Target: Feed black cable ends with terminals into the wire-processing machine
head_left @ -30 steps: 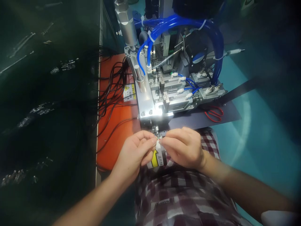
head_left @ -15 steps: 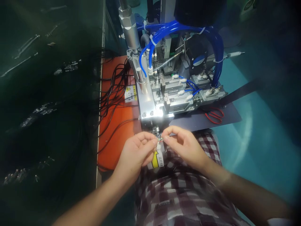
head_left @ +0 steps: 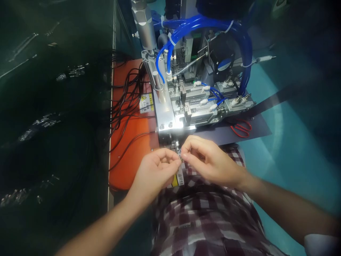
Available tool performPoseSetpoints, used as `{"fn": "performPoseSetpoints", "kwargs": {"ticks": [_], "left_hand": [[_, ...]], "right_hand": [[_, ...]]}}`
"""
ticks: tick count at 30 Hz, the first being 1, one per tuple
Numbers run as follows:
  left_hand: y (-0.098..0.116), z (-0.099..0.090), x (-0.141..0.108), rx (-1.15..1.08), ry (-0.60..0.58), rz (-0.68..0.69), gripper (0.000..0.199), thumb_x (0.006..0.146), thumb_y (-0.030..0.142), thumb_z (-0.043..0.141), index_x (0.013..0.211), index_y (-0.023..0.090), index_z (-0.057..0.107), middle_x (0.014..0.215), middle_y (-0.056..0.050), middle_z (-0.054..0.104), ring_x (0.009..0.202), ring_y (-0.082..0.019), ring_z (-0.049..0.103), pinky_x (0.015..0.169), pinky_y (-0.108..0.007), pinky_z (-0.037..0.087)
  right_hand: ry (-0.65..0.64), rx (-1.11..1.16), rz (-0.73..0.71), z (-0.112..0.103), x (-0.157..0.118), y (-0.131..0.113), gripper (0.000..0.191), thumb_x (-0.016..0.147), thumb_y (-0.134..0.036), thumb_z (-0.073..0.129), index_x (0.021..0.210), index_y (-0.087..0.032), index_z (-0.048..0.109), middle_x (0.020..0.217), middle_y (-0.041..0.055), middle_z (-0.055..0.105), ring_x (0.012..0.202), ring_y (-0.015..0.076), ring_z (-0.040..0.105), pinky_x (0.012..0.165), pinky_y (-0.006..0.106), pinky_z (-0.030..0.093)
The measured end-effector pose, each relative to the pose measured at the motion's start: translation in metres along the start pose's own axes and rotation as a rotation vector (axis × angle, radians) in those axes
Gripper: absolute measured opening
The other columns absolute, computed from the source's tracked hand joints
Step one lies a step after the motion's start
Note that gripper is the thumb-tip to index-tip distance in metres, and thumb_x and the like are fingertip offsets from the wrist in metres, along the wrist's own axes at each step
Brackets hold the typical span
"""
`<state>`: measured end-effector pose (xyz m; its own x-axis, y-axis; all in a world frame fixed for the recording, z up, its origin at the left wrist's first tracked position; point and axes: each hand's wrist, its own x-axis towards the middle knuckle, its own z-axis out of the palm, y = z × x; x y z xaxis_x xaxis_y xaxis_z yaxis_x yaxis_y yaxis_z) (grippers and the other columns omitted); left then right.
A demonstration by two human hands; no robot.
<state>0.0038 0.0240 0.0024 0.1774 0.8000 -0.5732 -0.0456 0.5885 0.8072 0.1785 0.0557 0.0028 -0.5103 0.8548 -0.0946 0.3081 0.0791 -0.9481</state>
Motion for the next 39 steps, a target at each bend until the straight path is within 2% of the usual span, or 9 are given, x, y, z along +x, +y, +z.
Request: {"fn": "performPoseSetpoints", "kwargs": {"ticks": [3, 6, 9, 18, 23, 26, 29, 33, 39], "left_hand": [[0.000, -0.001, 0.001, -0.016, 0.010, -0.008, 0.017, 0.076, 0.027, 0.067, 0.073, 0.014, 0.056, 0.047, 0.008, 0.043, 0.035, 0.000, 0.029, 0.036, -0.013, 0.020], [0.001, -0.002, 0.001, -0.035, 0.008, -0.002, 0.018, 0.075, 0.027, 0.068, 0.072, 0.014, 0.056, 0.046, 0.007, 0.045, 0.035, 0.000, 0.029, 0.037, -0.014, 0.020], [0.001, -0.001, 0.002, -0.036, 0.003, 0.003, 0.017, 0.074, 0.026, 0.068, 0.072, 0.014, 0.056, 0.045, 0.007, 0.045, 0.034, -0.001, 0.028, 0.037, -0.015, 0.020], [-0.001, -0.002, 0.001, -0.068, 0.022, 0.017, 0.017, 0.080, 0.027, 0.064, 0.073, 0.013, 0.056, 0.056, 0.004, 0.054, 0.034, 0.002, 0.030, 0.040, -0.016, 0.019], [0.000, -0.001, 0.002, -0.113, 0.025, 0.029, 0.017, 0.080, 0.026, 0.064, 0.073, 0.014, 0.054, 0.054, 0.005, 0.053, 0.034, 0.002, 0.028, 0.041, -0.017, 0.019], [-0.001, -0.002, 0.002, -0.114, 0.007, 0.025, 0.018, 0.082, 0.028, 0.062, 0.072, 0.014, 0.055, 0.045, 0.007, 0.046, 0.034, 0.001, 0.026, 0.043, -0.017, 0.022], [-0.001, -0.004, 0.002, -0.107, 0.000, 0.014, 0.019, 0.083, 0.029, 0.062, 0.073, 0.014, 0.056, 0.040, 0.009, 0.041, 0.034, 0.000, 0.025, 0.044, -0.017, 0.023], [-0.001, -0.004, 0.002, -0.073, 0.006, 0.013, 0.018, 0.082, 0.029, 0.063, 0.074, 0.014, 0.057, 0.046, 0.007, 0.047, 0.034, 0.000, 0.026, 0.043, -0.017, 0.022], [-0.002, -0.003, 0.001, 0.039, 0.026, 0.021, 0.018, 0.080, 0.030, 0.064, 0.075, 0.014, 0.058, 0.054, 0.003, 0.056, 0.033, 0.000, 0.031, 0.040, -0.017, 0.021]], "right_hand": [[0.014, 0.218, 0.132, 0.005, 0.000, 0.006, 0.014, 0.088, -0.025, 0.052, 0.078, -0.016, 0.056, 0.074, 0.0010, 0.055, 0.060, 0.0102, 0.047, 0.054, 0.023, 0.039], [0.031, 0.281, 0.238, 0.011, -0.001, 0.010, 0.016, 0.086, -0.032, 0.058, 0.080, -0.017, 0.058, 0.058, -0.0043, 0.046, 0.049, 0.0085, 0.038, 0.044, 0.022, 0.030], [0.065, 0.278, 0.256, 0.016, -0.001, 0.011, 0.015, 0.081, -0.031, 0.063, 0.077, -0.018, 0.058, 0.048, -0.0082, 0.036, 0.043, 0.0075, 0.030, 0.041, 0.022, 0.023], [0.046, 0.504, 0.331, 0.020, 0.001, 0.007, 0.027, 0.079, -0.040, 0.065, 0.075, -0.016, 0.054, 0.052, -0.0082, 0.039, 0.043, 0.0047, 0.028, 0.039, 0.019, 0.020], [0.110, 0.504, 0.295, 0.023, 0.001, 0.010, 0.024, 0.081, -0.038, 0.063, 0.075, -0.017, 0.054, 0.052, -0.0078, 0.041, 0.043, 0.0056, 0.031, 0.040, 0.019, 0.024], [0.097, 0.470, 0.304, 0.020, 0.001, 0.013, 0.023, 0.084, -0.039, 0.060, 0.077, -0.018, 0.054, 0.047, -0.0092, 0.035, 0.042, 0.0064, 0.029, 0.039, 0.020, 0.022], [0.096, 0.389, 0.285, 0.016, 0.001, 0.013, 0.021, 0.084, -0.036, 0.060, 0.076, -0.017, 0.056, 0.052, -0.0070, 0.040, 0.044, 0.0066, 0.030, 0.041, 0.021, 0.022], [0.063, 0.279, 0.244, 0.013, 0.000, 0.011, 0.016, 0.083, -0.031, 0.061, 0.076, -0.017, 0.057, 0.052, -0.0068, 0.040, 0.045, 0.0076, 0.032, 0.042, 0.022, 0.024], [0.097, 0.031, -0.006, 0.009, 0.000, 0.011, 0.012, 0.085, -0.017, 0.054, 0.074, -0.017, 0.055, 0.073, -0.0008, 0.052, 0.059, 0.0094, 0.044, 0.053, 0.023, 0.036]]}}
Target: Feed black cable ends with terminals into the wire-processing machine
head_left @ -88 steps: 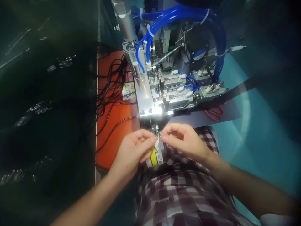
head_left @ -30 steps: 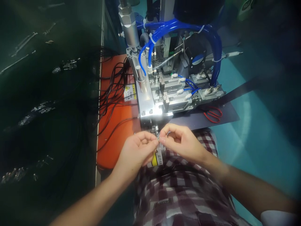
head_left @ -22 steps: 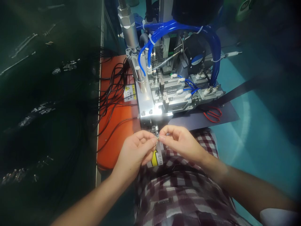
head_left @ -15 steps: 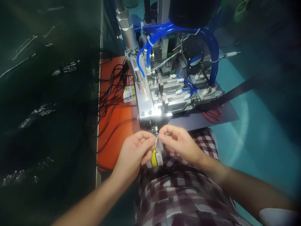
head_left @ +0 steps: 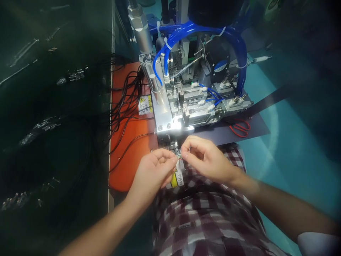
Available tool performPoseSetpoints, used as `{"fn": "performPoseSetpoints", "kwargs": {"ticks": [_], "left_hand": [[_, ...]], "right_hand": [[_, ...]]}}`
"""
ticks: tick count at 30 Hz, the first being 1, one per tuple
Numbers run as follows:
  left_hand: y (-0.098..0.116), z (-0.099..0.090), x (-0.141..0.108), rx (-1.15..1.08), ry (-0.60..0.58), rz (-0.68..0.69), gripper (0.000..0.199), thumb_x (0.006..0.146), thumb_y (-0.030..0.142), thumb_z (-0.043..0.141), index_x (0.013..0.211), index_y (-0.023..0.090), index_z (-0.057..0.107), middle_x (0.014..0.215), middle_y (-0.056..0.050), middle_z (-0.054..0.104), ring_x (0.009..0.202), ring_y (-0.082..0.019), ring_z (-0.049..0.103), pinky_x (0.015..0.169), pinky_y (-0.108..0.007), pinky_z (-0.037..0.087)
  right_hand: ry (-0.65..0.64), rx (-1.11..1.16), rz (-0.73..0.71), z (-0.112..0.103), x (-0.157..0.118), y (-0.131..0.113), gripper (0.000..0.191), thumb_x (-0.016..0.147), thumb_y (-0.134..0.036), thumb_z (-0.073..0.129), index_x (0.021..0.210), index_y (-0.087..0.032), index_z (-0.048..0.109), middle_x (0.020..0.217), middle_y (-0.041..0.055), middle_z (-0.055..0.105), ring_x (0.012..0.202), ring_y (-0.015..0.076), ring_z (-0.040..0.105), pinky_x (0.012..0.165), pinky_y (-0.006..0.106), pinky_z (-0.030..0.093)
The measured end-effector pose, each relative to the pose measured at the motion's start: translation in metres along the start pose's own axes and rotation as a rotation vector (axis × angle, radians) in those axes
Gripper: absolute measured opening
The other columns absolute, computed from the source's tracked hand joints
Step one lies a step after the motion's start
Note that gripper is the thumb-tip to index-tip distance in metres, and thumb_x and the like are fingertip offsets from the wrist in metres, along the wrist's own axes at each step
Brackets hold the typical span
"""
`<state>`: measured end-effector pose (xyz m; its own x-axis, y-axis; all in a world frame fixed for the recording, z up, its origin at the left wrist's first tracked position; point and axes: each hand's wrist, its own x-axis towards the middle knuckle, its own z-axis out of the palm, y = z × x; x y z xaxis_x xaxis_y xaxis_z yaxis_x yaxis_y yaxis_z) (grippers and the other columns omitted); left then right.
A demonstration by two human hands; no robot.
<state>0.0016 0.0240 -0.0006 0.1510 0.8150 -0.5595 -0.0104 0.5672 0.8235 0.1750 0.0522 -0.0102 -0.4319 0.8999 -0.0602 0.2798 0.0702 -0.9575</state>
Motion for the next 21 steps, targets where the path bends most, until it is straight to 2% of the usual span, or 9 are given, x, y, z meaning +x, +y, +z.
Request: {"fn": "performPoseSetpoints", "kwargs": {"ticks": [2, 7, 12, 16, 18, 21], "left_hand": [[-0.001, 0.000, 0.000, -0.015, -0.007, -0.008, 0.019, 0.080, 0.030, 0.064, 0.074, 0.014, 0.057, 0.053, 0.003, 0.055, 0.033, 0.000, 0.030, 0.040, -0.017, 0.022], [0.000, 0.000, 0.001, -0.065, -0.022, -0.031, 0.020, 0.081, 0.030, 0.063, 0.070, 0.014, 0.057, 0.039, 0.008, 0.041, 0.032, -0.001, 0.026, 0.042, -0.017, 0.023], [0.002, 0.000, 0.002, -0.101, -0.019, -0.045, 0.019, 0.079, 0.028, 0.064, 0.070, 0.013, 0.056, 0.048, 0.006, 0.050, 0.033, 0.001, 0.028, 0.040, -0.017, 0.020], [0.001, 0.001, 0.003, -0.157, -0.022, -0.028, 0.020, 0.079, 0.028, 0.064, 0.069, 0.014, 0.055, 0.053, 0.005, 0.051, 0.033, 0.001, 0.028, 0.040, -0.017, 0.021], [0.000, 0.001, 0.003, -0.174, -0.012, -0.016, 0.019, 0.080, 0.028, 0.062, 0.070, 0.014, 0.054, 0.056, 0.005, 0.054, 0.033, 0.001, 0.029, 0.040, -0.017, 0.021], [0.000, 0.001, 0.002, -0.174, 0.023, -0.001, 0.017, 0.083, 0.026, 0.060, 0.073, 0.015, 0.052, 0.056, 0.005, 0.056, 0.032, 0.001, 0.029, 0.040, -0.016, 0.021]], "right_hand": [[0.005, -0.002, 0.013, -0.001, 0.000, 0.002, 0.012, 0.087, -0.018, 0.052, 0.075, -0.018, 0.054, 0.073, -0.0011, 0.052, 0.060, 0.0096, 0.044, 0.055, 0.023, 0.036], [-0.022, 0.128, 0.168, 0.001, -0.002, 0.005, 0.013, 0.088, -0.028, 0.054, 0.081, -0.018, 0.056, 0.061, -0.0052, 0.045, 0.049, 0.0080, 0.037, 0.045, 0.022, 0.030], [-0.023, 0.138, 0.185, 0.006, -0.002, 0.006, 0.012, 0.084, -0.028, 0.060, 0.078, -0.018, 0.056, 0.054, -0.0067, 0.040, 0.046, 0.0080, 0.035, 0.043, 0.022, 0.027], [-0.004, 0.258, 0.213, 0.015, -0.003, 0.006, 0.014, 0.087, -0.030, 0.056, 0.078, -0.018, 0.054, 0.059, -0.0055, 0.044, 0.046, 0.0074, 0.035, 0.042, 0.021, 0.029], [0.057, 0.220, 0.137, 0.019, -0.006, 0.006, 0.013, 0.088, -0.027, 0.054, 0.078, -0.019, 0.053, 0.065, -0.0035, 0.047, 0.051, 0.0085, 0.039, 0.046, 0.022, 0.033], [0.160, 0.039, -0.053, 0.022, -0.011, 0.007, 0.012, 0.088, -0.020, 0.052, 0.076, -0.019, 0.050, 0.074, 0.0001, 0.049, 0.062, 0.0115, 0.046, 0.056, 0.025, 0.039]]}}
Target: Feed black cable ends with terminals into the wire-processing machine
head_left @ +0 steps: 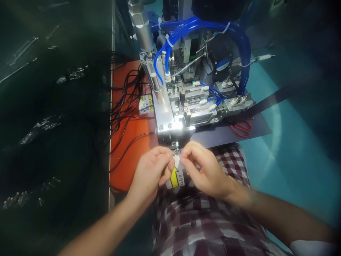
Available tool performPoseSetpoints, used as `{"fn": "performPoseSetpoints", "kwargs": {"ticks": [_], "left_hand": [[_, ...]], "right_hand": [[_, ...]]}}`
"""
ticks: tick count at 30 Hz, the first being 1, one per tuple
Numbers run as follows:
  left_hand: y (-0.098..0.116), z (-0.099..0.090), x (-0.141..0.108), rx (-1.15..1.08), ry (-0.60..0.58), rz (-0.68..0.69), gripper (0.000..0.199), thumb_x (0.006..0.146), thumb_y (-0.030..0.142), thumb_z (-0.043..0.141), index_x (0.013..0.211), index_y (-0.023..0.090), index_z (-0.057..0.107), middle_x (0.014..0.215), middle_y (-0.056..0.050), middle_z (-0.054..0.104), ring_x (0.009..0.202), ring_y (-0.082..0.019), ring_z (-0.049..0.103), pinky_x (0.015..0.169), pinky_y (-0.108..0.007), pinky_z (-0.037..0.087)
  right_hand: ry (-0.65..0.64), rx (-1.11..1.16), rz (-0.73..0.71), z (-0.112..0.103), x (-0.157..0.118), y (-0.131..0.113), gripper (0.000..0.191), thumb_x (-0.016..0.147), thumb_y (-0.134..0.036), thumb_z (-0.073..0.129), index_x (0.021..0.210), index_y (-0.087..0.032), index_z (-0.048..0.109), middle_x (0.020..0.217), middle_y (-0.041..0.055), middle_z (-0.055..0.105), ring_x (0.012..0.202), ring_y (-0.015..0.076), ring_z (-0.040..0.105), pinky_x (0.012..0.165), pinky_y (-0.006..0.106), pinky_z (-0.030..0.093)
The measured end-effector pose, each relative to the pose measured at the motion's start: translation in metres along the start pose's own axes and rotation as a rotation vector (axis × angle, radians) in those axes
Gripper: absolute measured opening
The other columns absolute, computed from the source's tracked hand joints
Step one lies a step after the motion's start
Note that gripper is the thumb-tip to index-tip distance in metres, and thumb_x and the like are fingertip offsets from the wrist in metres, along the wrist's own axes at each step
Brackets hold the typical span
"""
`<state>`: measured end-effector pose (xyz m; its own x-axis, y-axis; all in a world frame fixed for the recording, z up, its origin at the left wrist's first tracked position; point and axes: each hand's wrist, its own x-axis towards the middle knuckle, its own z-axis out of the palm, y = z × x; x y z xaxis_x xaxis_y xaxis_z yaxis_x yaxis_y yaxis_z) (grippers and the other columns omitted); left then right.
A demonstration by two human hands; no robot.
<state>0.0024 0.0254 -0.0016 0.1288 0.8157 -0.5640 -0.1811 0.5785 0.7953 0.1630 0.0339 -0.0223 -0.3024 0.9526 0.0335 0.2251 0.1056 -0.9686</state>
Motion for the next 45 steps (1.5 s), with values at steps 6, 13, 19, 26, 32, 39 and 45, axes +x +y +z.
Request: {"fn": "performPoseSetpoints", "kwargs": {"ticks": [6, 13, 19, 26, 32, 39, 45], "left_hand": [[0.000, 0.002, -0.002, 0.061, -0.024, -0.006, 0.015, 0.085, 0.025, 0.057, 0.076, 0.015, 0.053, 0.054, 0.004, 0.056, 0.032, 0.001, 0.030, 0.039, -0.014, 0.023], [-0.003, 0.000, -0.002, 0.096, -0.047, -0.009, 0.015, 0.087, 0.026, 0.055, 0.078, 0.015, 0.051, 0.055, 0.003, 0.057, 0.032, 0.001, 0.030, 0.037, -0.014, 0.020], [-0.004, 0.001, -0.004, 0.101, -0.057, 0.017, 0.011, 0.088, 0.025, 0.053, 0.083, 0.017, 0.049, 0.055, 0.005, 0.057, 0.033, 0.000, 0.029, 0.037, -0.014, 0.021], [-0.004, 0.004, -0.005, 0.052, -0.079, 0.046, 0.009, 0.090, 0.023, 0.049, 0.084, 0.018, 0.047, 0.055, 0.006, 0.056, 0.034, 0.000, 0.028, 0.040, -0.014, 0.024], [-0.004, 0.004, -0.006, 0.095, -0.081, 0.030, 0.010, 0.089, 0.024, 0.051, 0.082, 0.018, 0.047, 0.055, 0.005, 0.057, 0.033, 0.000, 0.031, 0.038, -0.013, 0.024], [0.000, 0.002, -0.003, 0.077, -0.072, -0.035, 0.014, 0.087, 0.024, 0.051, 0.076, 0.015, 0.049, 0.053, 0.004, 0.058, 0.031, 0.002, 0.030, 0.038, -0.012, 0.022], [0.003, 0.004, -0.003, 0.066, -0.080, -0.045, 0.013, 0.085, 0.022, 0.052, 0.075, 0.015, 0.049, 0.052, 0.004, 0.058, 0.030, 0.001, 0.030, 0.036, -0.012, 0.020]], "right_hand": [[-0.019, 0.020, 0.136, -0.008, 0.004, 0.004, 0.011, 0.091, -0.025, 0.050, 0.081, -0.019, 0.052, 0.069, -0.0022, 0.049, 0.051, 0.0089, 0.041, 0.046, 0.023, 0.032], [-0.055, 0.002, 0.140, -0.003, 0.005, -0.002, 0.010, 0.084, -0.024, 0.058, 0.076, -0.017, 0.058, 0.071, -0.0013, 0.054, 0.050, 0.0072, 0.041, 0.048, 0.023, 0.036], [-0.077, 0.249, 0.356, 0.001, 0.007, -0.005, 0.012, 0.081, -0.027, 0.059, 0.074, -0.017, 0.056, 0.058, -0.0048, 0.046, 0.045, 0.0067, 0.035, 0.042, 0.021, 0.028], [-0.060, 0.304, 0.382, 0.005, 0.004, -0.001, 0.016, 0.083, -0.032, 0.057, 0.077, -0.018, 0.054, 0.051, -0.0074, 0.038, 0.043, 0.0073, 0.029, 0.041, 0.022, 0.024], [0.022, -0.097, -0.127, -0.003, 0.002, -0.005, 0.011, 0.082, -0.017, 0.055, 0.071, -0.017, 0.055, 0.069, -0.0002, 0.051, 0.056, 0.0099, 0.042, 0.055, 0.027, 0.035], [-0.151, 0.304, 0.391, -0.004, 0.008, 0.000, 0.016, 0.086, -0.031, 0.056, 0.077, -0.017, 0.054, 0.061, -0.0046, 0.047, 0.045, 0.0066, 0.034, 0.042, 0.021, 0.027], [-0.145, 0.058, 0.225, -0.015, 0.013, -0.002, 0.014, 0.086, -0.029, 0.058, 0.083, -0.017, 0.063, 0.070, -0.0018, 0.059, 0.049, 0.0073, 0.042, 0.044, 0.022, 0.032]]}}
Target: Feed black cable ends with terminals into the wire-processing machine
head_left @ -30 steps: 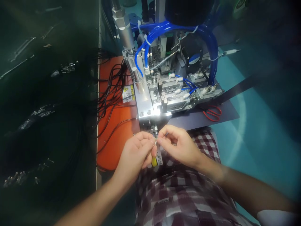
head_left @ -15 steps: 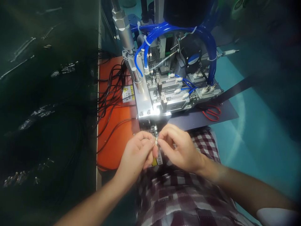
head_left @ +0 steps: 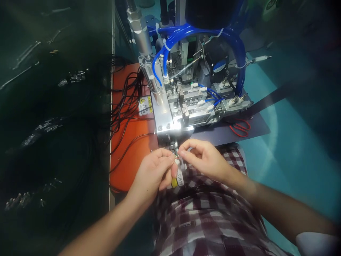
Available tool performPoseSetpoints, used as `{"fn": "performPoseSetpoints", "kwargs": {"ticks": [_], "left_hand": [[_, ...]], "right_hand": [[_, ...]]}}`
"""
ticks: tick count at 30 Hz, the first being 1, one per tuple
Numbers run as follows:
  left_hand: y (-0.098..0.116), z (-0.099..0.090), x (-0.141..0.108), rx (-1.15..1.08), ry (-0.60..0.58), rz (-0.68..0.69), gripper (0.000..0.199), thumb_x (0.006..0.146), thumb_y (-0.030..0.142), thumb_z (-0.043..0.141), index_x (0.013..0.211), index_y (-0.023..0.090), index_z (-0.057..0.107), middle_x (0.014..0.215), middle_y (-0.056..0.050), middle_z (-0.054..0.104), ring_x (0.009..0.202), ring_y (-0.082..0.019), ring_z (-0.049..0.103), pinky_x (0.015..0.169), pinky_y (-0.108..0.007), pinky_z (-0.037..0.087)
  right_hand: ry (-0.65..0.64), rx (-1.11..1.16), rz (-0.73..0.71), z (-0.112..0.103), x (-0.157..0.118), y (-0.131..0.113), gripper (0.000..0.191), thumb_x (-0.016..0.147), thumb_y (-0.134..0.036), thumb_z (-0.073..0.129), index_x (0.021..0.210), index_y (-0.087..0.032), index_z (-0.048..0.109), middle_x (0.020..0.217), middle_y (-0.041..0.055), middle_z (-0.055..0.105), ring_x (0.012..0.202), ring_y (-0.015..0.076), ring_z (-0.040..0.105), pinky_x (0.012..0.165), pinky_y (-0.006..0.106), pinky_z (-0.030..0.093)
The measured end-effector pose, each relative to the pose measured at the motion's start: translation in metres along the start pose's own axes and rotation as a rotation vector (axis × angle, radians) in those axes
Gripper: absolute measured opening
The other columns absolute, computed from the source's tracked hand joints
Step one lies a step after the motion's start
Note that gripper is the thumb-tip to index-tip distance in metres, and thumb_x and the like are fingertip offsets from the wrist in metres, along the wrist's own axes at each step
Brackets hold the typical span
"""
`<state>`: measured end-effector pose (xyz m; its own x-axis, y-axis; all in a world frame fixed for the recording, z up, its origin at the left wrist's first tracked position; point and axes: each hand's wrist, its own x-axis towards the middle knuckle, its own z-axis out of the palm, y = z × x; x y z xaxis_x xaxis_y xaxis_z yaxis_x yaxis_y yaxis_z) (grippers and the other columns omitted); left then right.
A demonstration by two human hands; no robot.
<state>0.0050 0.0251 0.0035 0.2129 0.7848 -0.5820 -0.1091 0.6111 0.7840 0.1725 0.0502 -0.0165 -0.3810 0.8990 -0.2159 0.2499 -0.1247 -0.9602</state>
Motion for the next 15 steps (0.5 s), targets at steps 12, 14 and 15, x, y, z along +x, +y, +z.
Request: {"fn": "performPoseSetpoints", "kwargs": {"ticks": [12, 14, 15], "left_hand": [[0.0002, -0.0035, 0.0030, 0.143, 0.039, 0.068, 0.017, 0.083, 0.031, 0.062, 0.081, 0.015, 0.057, 0.057, 0.003, 0.059, 0.036, -0.001, 0.035, 0.036, -0.013, 0.024], [0.0018, -0.0037, 0.0033, 0.218, 0.096, 0.118, 0.018, 0.080, 0.032, 0.066, 0.083, 0.015, 0.061, 0.059, 0.003, 0.058, 0.039, -0.002, 0.037, 0.037, -0.013, 0.026], [0.0024, -0.0035, 0.0033, 0.248, 0.123, 0.139, 0.018, 0.079, 0.031, 0.067, 0.084, 0.015, 0.062, 0.060, 0.003, 0.058, 0.041, -0.003, 0.038, 0.037, -0.014, 0.027]], "right_hand": [[0.026, -0.308, -0.133, -0.0045, -0.0002, -0.0077, 0.015, 0.088, -0.023, 0.056, 0.074, -0.018, 0.060, 0.066, -0.0028, 0.059, 0.057, 0.0097, 0.048, 0.055, 0.024, 0.034], [0.013, -0.258, -0.094, -0.0061, 0.0008, -0.0073, 0.016, 0.089, -0.024, 0.054, 0.075, -0.018, 0.059, 0.065, -0.0031, 0.057, 0.057, 0.0098, 0.047, 0.055, 0.024, 0.034], [0.007, -0.219, -0.068, -0.0064, 0.0017, -0.0066, 0.016, 0.089, -0.025, 0.053, 0.075, -0.018, 0.059, 0.064, -0.0034, 0.056, 0.057, 0.0098, 0.046, 0.054, 0.024, 0.033]]}}
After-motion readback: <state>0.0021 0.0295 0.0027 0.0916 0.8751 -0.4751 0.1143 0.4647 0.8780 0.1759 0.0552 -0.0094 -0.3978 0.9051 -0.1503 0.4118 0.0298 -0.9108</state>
